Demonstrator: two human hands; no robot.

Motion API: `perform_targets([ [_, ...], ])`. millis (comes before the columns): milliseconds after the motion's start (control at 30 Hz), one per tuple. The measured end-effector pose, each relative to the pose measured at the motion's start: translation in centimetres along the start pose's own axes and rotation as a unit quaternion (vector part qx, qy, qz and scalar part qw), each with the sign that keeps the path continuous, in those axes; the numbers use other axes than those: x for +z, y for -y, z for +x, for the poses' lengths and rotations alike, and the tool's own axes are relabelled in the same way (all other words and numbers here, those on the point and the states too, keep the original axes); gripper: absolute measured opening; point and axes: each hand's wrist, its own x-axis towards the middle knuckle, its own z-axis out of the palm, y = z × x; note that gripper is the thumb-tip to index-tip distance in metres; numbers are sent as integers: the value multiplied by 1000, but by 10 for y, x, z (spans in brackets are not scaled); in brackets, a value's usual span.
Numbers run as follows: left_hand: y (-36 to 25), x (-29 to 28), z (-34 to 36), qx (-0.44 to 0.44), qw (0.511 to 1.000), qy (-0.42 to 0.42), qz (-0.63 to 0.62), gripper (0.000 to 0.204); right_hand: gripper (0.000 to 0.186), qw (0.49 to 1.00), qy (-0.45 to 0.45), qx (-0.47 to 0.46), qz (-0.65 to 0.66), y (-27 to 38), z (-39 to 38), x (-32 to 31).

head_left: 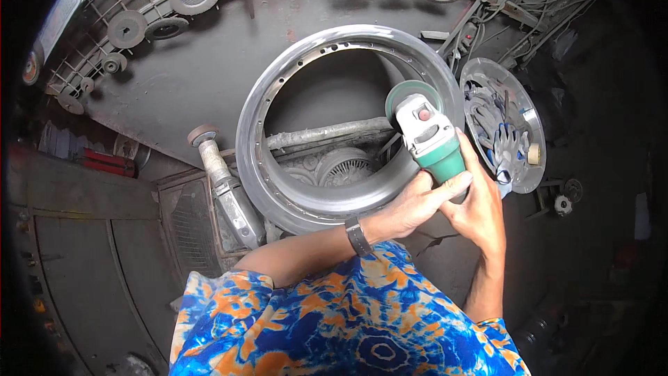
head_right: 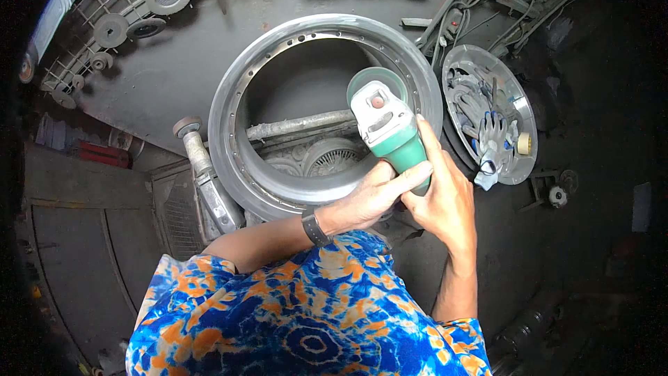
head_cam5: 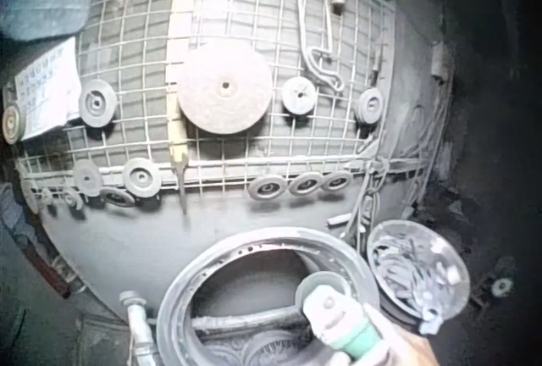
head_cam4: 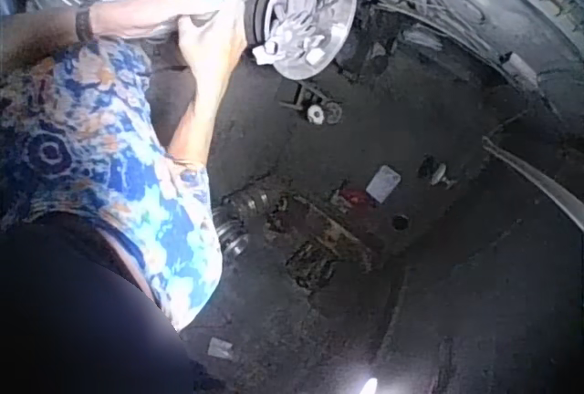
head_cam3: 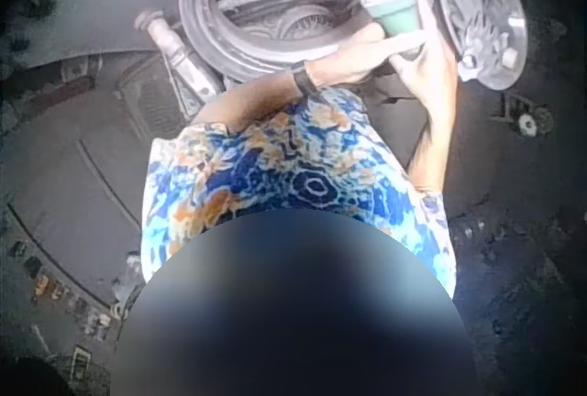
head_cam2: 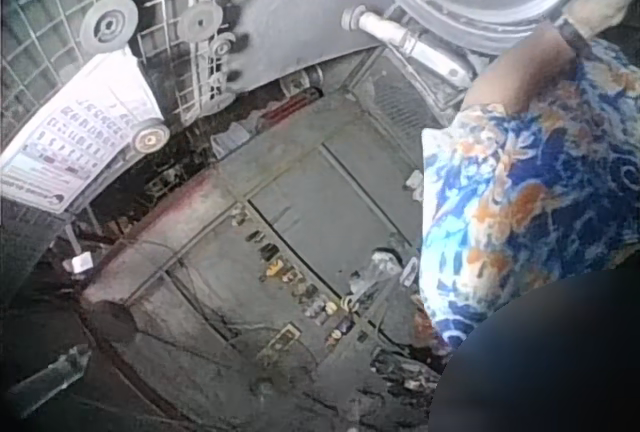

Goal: Grind and smooth the inner rim of a car wheel using a handheld angle grinder.

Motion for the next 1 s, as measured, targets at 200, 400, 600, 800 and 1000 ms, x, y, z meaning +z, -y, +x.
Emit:
perform_targets([
  [200, -2, -9, -10, 6, 997, -82, -8, 62, 102, 992, 37, 32, 115, -4, -4, 24],
  [400, -15, -57, -15, 16, 991, -111, 80, 55, 114, 929, 61, 63, 361, -20, 4, 87],
  [600, -39, -90, -15, 43, 977, -137, 160, 50, 101, 834, 65, 124, 534, -1, 37, 114],
  [800, -66, -96, -8, 63, 971, -163, 163, 45, 94, 860, 64, 47, 504, 5, 66, 128],
  [1000, -59, -115, -1, 45, 972, -207, 99, 43, 84, 870, 78, 42, 485, -6, 80, 142],
])
